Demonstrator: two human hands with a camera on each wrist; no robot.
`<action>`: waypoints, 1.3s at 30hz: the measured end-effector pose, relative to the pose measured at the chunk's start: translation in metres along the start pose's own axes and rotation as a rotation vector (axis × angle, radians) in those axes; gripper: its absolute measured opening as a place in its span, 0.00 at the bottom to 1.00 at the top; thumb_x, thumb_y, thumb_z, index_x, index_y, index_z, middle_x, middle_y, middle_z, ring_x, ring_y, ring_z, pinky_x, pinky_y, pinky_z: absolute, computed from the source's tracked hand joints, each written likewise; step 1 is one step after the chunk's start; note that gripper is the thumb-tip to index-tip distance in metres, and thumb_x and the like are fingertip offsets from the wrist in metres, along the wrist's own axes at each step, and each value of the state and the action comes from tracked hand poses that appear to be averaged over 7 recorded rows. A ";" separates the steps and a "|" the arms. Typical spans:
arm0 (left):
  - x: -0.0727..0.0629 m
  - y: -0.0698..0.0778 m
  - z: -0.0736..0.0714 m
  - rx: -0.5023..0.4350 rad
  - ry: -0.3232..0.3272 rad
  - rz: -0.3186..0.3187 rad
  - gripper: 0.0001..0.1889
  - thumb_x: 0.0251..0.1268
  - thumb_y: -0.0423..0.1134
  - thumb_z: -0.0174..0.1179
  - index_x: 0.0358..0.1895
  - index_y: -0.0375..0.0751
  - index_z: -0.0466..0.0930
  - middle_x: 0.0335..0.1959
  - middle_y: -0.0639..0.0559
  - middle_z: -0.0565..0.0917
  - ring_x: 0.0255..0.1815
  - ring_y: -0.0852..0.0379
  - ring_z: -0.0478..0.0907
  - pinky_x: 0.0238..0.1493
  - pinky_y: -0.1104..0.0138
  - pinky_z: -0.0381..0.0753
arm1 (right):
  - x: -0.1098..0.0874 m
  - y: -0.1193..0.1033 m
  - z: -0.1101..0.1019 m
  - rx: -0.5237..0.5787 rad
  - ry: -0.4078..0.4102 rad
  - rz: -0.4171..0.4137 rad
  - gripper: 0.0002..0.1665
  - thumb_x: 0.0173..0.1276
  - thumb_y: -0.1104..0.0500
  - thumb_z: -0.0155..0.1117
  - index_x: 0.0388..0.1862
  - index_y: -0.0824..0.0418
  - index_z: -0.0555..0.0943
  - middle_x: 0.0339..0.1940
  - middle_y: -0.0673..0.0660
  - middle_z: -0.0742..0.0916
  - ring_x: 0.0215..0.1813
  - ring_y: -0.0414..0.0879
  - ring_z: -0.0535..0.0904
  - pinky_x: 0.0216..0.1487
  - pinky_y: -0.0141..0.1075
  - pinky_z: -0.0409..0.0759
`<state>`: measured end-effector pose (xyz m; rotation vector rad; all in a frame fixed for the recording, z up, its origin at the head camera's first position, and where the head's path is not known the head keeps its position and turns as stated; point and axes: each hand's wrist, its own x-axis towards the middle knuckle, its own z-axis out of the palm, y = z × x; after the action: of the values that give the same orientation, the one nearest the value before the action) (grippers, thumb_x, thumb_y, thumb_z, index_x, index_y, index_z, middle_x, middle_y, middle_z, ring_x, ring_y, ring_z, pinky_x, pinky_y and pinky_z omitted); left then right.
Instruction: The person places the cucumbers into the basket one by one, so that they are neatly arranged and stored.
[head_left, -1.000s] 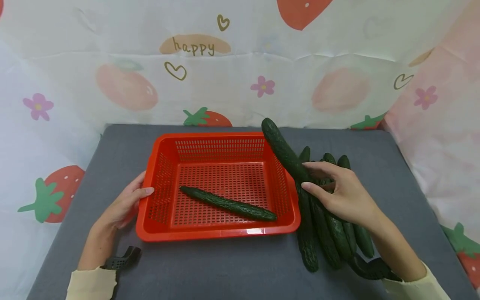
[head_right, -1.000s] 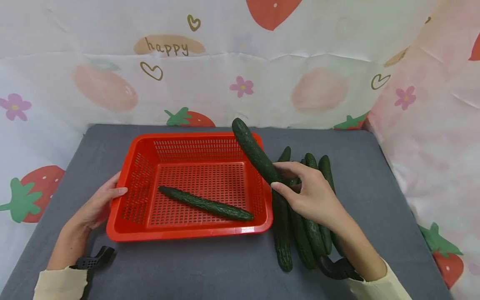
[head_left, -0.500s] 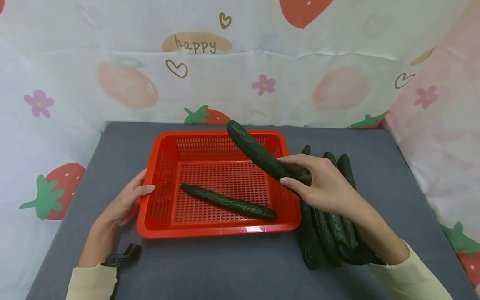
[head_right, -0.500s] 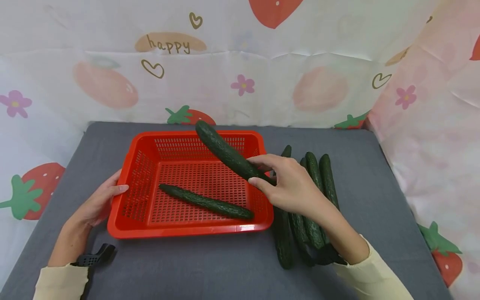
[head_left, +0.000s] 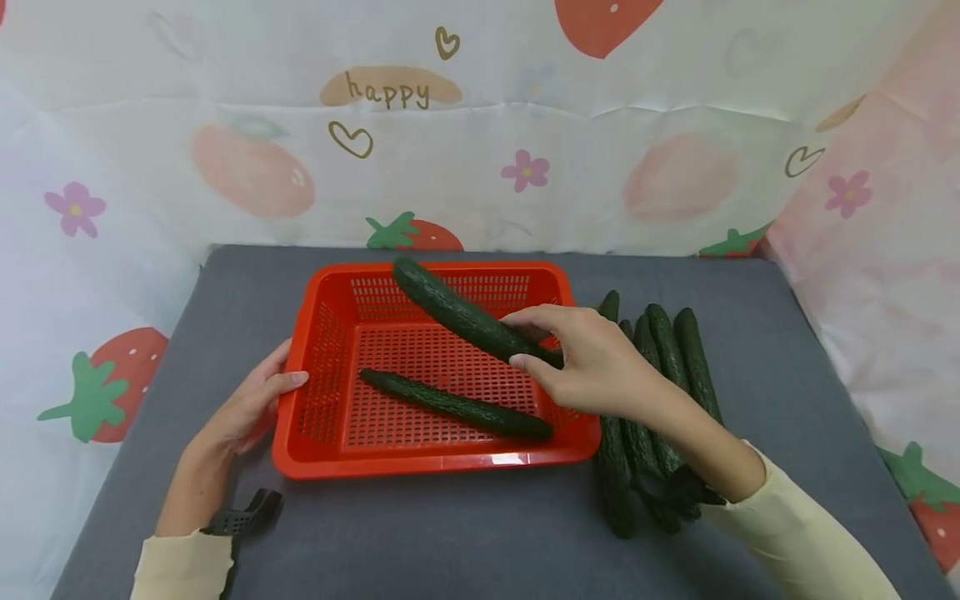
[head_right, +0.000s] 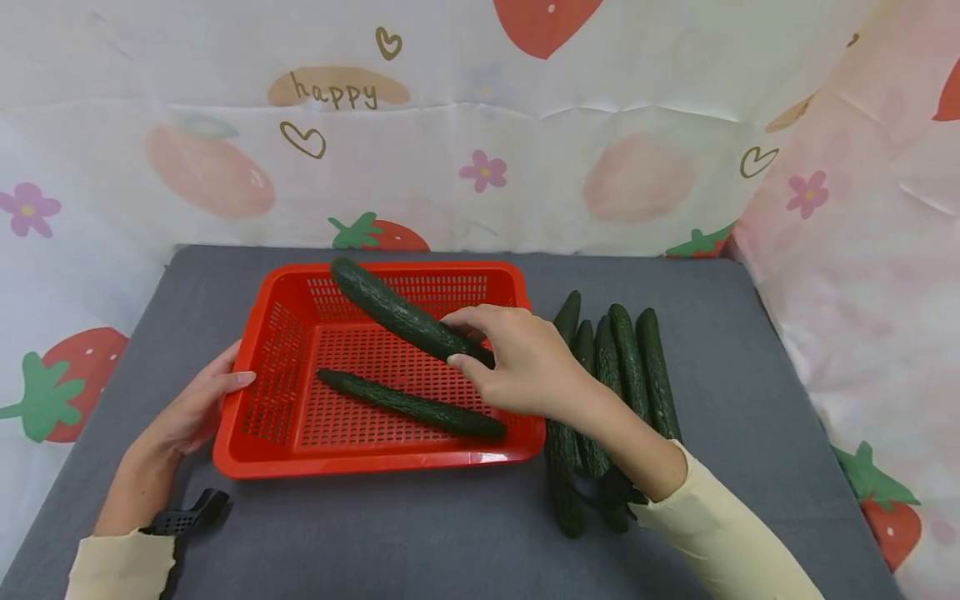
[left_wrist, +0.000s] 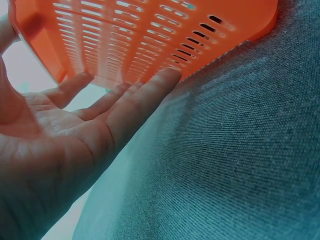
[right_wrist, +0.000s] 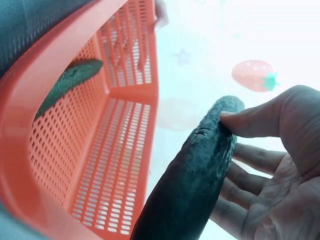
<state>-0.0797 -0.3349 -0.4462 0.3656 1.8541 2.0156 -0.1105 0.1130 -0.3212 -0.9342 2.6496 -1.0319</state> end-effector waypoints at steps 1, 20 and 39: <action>0.000 0.000 0.000 0.001 -0.003 0.003 0.27 0.82 0.31 0.40 0.80 0.46 0.55 0.59 0.53 0.86 0.51 0.55 0.92 0.50 0.58 0.91 | 0.002 -0.001 0.002 -0.003 -0.006 -0.003 0.26 0.72 0.56 0.71 0.68 0.54 0.82 0.56 0.51 0.91 0.45 0.43 0.83 0.30 0.36 0.71; -0.001 0.001 0.002 -0.019 0.006 0.009 0.27 0.82 0.30 0.40 0.79 0.48 0.57 0.59 0.53 0.87 0.52 0.55 0.91 0.50 0.59 0.91 | 0.017 -0.020 0.032 -0.113 -0.114 -0.045 0.24 0.72 0.53 0.72 0.66 0.49 0.83 0.58 0.47 0.90 0.52 0.42 0.85 0.50 0.43 0.86; -0.001 0.000 0.003 -0.010 -0.011 0.001 0.28 0.82 0.31 0.40 0.81 0.49 0.55 0.60 0.53 0.86 0.52 0.55 0.91 0.51 0.59 0.91 | 0.009 0.001 0.040 0.074 -0.012 -0.044 0.14 0.76 0.56 0.68 0.57 0.51 0.86 0.50 0.45 0.90 0.51 0.37 0.86 0.54 0.41 0.85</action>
<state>-0.0778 -0.3326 -0.4455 0.3749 1.8368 2.0188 -0.1046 0.0852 -0.3512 -0.9835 2.5726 -1.1224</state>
